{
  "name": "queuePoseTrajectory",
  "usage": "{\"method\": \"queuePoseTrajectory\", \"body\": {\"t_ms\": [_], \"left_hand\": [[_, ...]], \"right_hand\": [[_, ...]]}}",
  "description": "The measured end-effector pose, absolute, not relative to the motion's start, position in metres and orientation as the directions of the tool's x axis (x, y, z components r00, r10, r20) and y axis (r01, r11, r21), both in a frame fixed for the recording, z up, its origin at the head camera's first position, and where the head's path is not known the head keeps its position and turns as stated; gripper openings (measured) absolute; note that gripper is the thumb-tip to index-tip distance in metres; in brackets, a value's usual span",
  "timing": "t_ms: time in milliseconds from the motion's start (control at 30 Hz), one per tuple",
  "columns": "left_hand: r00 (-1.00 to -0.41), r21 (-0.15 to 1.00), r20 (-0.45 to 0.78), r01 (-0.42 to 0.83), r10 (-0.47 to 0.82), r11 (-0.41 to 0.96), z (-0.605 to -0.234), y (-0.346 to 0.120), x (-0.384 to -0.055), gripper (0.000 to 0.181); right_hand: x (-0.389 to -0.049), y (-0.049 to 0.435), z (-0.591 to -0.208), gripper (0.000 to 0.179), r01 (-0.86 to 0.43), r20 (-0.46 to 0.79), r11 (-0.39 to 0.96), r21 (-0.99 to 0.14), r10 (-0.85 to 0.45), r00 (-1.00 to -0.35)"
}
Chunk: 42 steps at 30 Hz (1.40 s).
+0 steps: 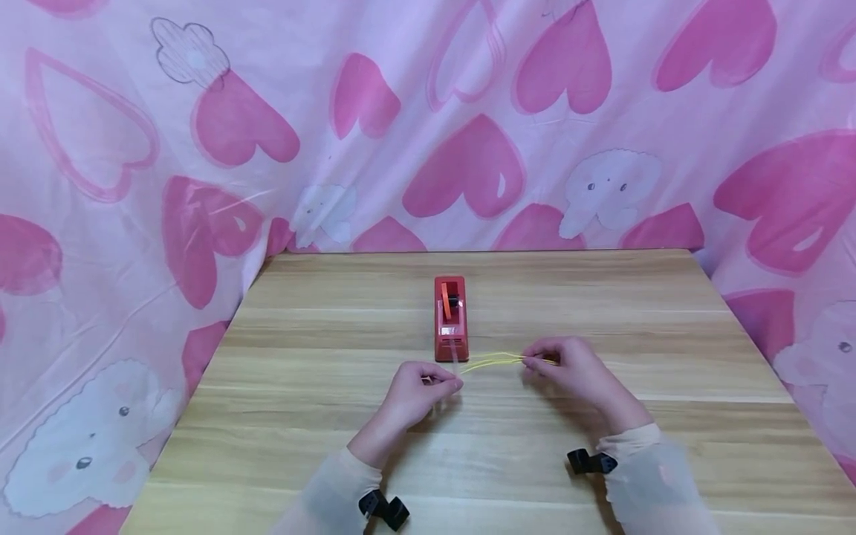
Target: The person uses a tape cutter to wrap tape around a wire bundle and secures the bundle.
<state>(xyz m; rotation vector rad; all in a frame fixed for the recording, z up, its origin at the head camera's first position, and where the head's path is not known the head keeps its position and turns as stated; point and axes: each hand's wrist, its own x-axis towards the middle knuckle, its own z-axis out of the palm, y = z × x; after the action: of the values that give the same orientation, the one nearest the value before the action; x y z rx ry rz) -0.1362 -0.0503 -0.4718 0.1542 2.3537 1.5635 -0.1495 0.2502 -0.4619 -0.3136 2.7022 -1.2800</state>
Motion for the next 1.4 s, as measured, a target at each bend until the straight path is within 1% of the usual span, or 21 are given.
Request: {"method": "queuePoseTrajectory", "body": {"t_ms": [433,567,733,1167,1400], "left_hand": [[-0.951,0.921,-0.166,-0.055,0.262,0.385,-0.471,-0.048,-0.137,0.013],[-0.954,0.919,-0.156,-0.045,0.256,0.393,-0.47,-0.049,-0.136,0.013],[-0.956,0.919,-0.163,-0.057,0.244,0.39,-0.471,-0.052,-0.136,0.015],[-0.952,0.924,-0.172,-0.067,0.252,0.377,-0.471,-0.054,-0.135,0.015],[-0.956,0.932,-0.141,-0.039,0.259,0.361,-0.475,-0.056,-0.135,0.016]], "right_hand": [[-0.158,0.199,-0.467,0.011,-0.137,-0.068,0.626,-0.768,-0.293,-0.954],[-0.159,0.185,-0.469,0.01,-0.153,-0.057,0.609,-0.778,-0.312,-0.948],[-0.161,0.171,-0.468,0.009,-0.123,-0.079,0.584,-0.802,-0.308,-0.948],[-0.163,0.161,-0.469,0.009,-0.128,-0.049,0.564,-0.816,-0.287,-0.957],[-0.162,0.158,-0.467,0.013,-0.121,-0.039,0.51,-0.852,-0.292,-0.956]]}}
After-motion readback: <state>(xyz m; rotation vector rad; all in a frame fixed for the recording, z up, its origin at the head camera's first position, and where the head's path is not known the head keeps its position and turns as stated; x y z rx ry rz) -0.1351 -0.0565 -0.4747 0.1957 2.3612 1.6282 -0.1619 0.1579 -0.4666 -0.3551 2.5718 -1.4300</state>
